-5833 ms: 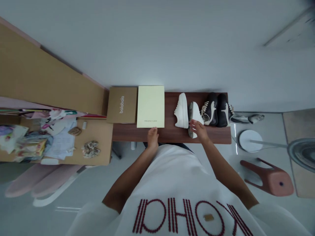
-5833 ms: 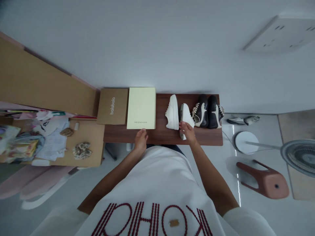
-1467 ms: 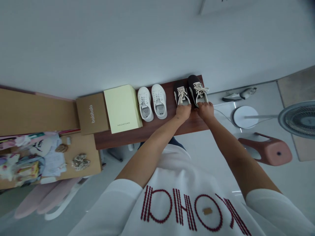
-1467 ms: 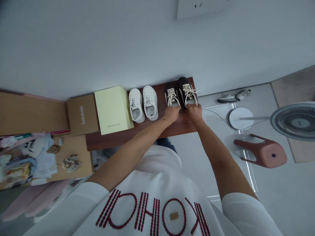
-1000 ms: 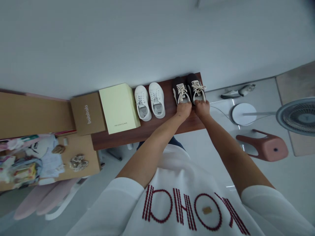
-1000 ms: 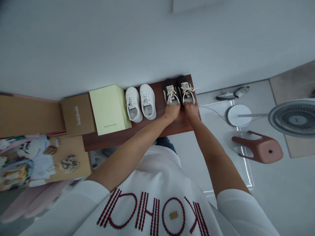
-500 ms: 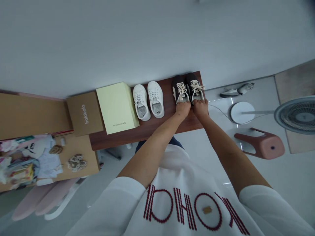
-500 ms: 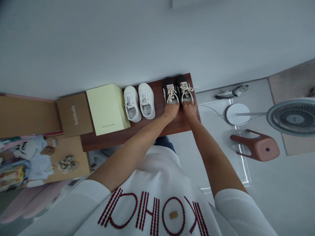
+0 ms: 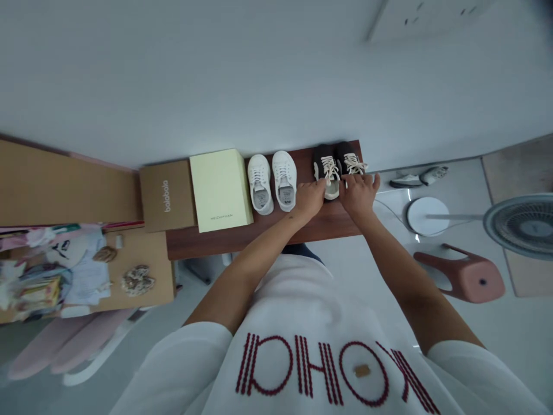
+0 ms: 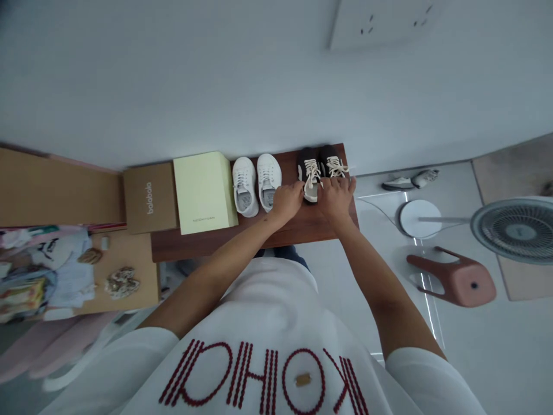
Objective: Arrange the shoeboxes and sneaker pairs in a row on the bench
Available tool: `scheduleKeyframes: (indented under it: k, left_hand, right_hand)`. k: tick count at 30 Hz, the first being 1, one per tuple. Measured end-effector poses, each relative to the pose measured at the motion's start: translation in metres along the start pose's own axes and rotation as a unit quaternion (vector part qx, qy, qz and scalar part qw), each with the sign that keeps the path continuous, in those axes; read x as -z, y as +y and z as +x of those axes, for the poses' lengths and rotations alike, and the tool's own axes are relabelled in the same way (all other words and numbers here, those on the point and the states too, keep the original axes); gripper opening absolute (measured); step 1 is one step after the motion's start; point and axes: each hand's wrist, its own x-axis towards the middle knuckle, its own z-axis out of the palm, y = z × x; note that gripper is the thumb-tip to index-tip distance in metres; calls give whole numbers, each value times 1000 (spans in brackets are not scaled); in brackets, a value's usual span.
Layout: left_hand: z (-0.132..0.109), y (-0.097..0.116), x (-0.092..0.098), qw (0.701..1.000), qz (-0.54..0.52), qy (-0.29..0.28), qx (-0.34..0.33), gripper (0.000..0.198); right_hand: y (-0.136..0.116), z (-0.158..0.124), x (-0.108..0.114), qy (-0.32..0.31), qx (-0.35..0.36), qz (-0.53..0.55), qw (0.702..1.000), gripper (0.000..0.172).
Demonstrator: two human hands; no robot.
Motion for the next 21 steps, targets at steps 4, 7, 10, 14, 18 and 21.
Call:
scheduleKeyframes:
  k: [4,7,10,14,18,21]
  left_hand:
    - [-41,-36,8,998,-9,10,57,37]
    - [-90,-66,4,995,-14,-15,101,36]
    - [-146,-91,-9,982,-35,-63,174,30]
    - [-183,-110,-25,968,-103,-56,220,32]
    - [-141,-115,-22,962,-114,40,245,47]
    - [-94,-117,-16,945,-117,-33,303,41]
  right_hand:
    - [-33,-8,10,-28,31,10,999,39]
    - [-60,-25,6,-71,54,28,996,40]
    - [-87,-55,-8,-133,69,50,987,39]
    - [-127,-83,-28,-227,72,70,969,39]
    - [-172,-60,-40,-237,86,65,966,42]
    - [-196,-23,-51,-254,60,24,965,37]
